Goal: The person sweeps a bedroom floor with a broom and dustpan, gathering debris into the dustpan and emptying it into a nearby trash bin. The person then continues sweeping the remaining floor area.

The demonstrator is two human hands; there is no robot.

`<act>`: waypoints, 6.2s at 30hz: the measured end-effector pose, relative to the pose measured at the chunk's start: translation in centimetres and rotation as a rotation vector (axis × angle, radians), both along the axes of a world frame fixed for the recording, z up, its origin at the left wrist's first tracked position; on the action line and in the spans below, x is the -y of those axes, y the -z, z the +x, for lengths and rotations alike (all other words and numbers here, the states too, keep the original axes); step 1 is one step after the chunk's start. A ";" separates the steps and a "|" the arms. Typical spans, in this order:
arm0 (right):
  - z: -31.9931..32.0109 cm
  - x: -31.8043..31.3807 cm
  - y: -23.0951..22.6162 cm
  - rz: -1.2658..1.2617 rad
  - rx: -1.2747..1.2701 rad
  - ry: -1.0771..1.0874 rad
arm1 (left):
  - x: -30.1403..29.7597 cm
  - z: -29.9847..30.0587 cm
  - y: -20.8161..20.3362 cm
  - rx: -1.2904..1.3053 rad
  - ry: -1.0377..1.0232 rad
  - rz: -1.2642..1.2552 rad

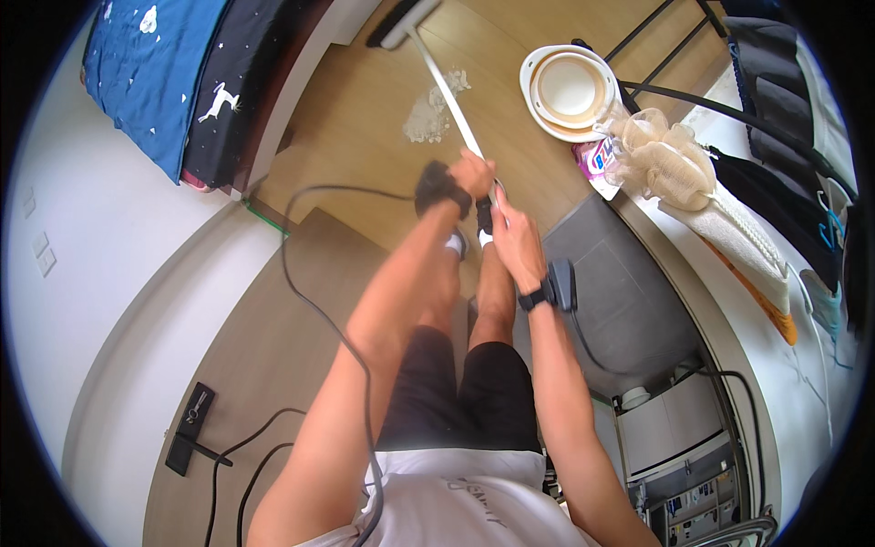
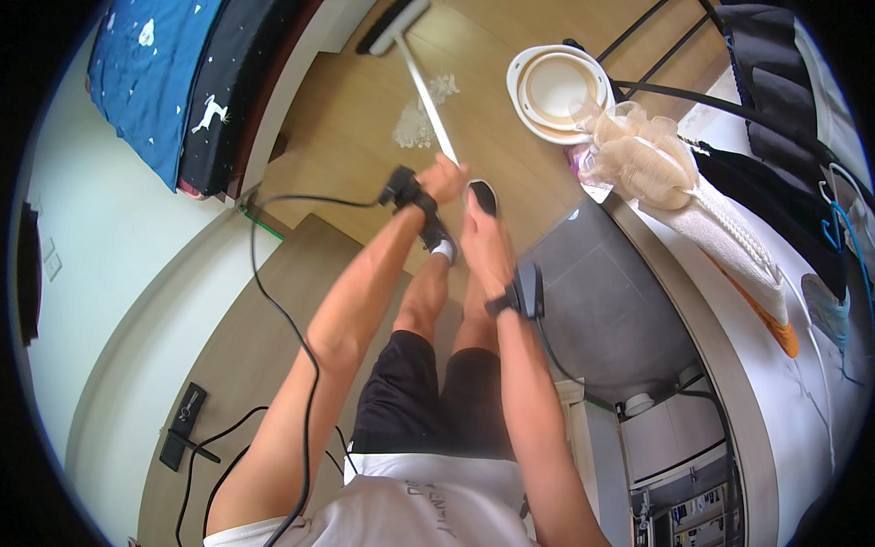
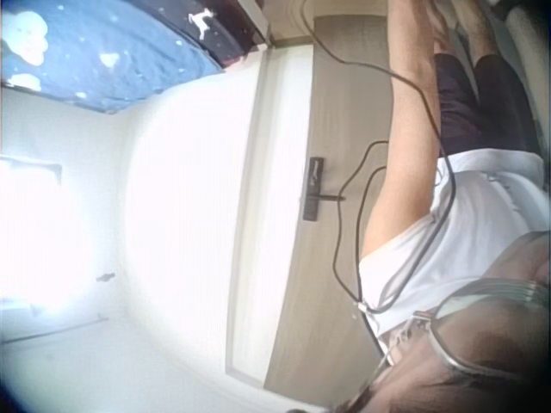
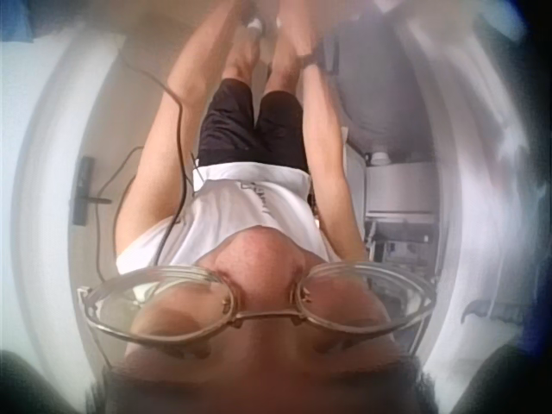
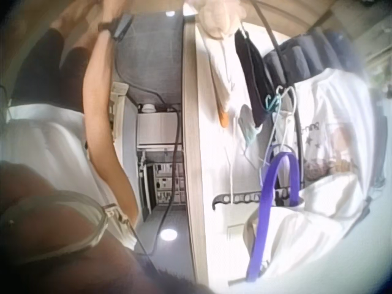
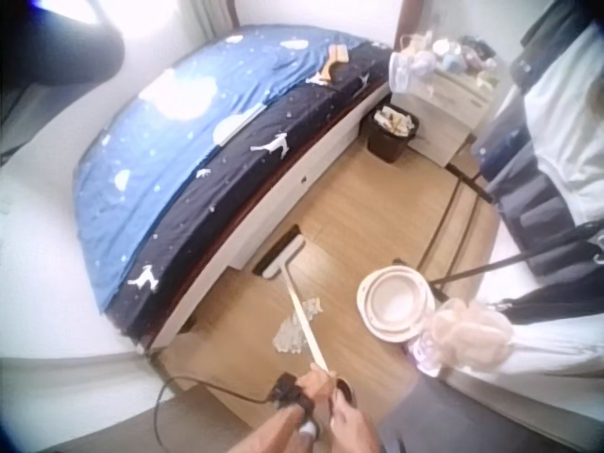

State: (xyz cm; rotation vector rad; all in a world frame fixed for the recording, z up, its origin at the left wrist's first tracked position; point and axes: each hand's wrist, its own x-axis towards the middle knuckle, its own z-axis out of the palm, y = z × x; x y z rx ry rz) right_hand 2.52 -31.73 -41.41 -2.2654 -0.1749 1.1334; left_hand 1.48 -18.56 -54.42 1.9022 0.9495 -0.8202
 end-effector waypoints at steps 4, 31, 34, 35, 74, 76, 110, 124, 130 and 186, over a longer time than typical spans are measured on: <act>-5.2 4.9 -4.4 -0.126 -0.046 0.065 | 8.5 -6.3 -1.3 -0.003 -0.041 -0.151; 4.7 -5.9 -2.8 -0.078 -0.060 0.399 | -4.1 8.0 -3.6 0.162 0.482 0.182; 0.4 -1.8 -7.0 -0.181 -0.172 0.427 | -0.4 4.2 -7.4 0.178 0.578 0.074; -0.9 -0.9 -8.5 -0.228 -0.182 0.394 | 0.4 3.4 -8.9 0.146 0.653 0.002; 19.4 -25.8 -12.5 -0.207 -0.105 1.024 | -23.1 30.2 -7.7 0.555 1.531 -0.224; 22.6 -25.1 -10.2 -0.186 -0.048 1.037 | -23.0 34.5 -4.6 0.533 1.314 0.127; 41.5 -21.0 6.6 0.449 -0.502 1.692 | -20.5 89.2 23.9 0.566 -0.208 -0.558; 48.3 -17.7 2.2 -0.201 0.230 0.820 | -23.7 65.7 18.7 0.168 -0.617 -0.488; 55.0 -18.8 5.6 -0.137 0.341 0.698 | -27.0 59.1 26.2 0.287 0.182 -0.154; 61.8 -14.7 2.4 -0.341 0.354 0.597 | -24.7 84.2 -9.5 1.003 -0.309 -0.205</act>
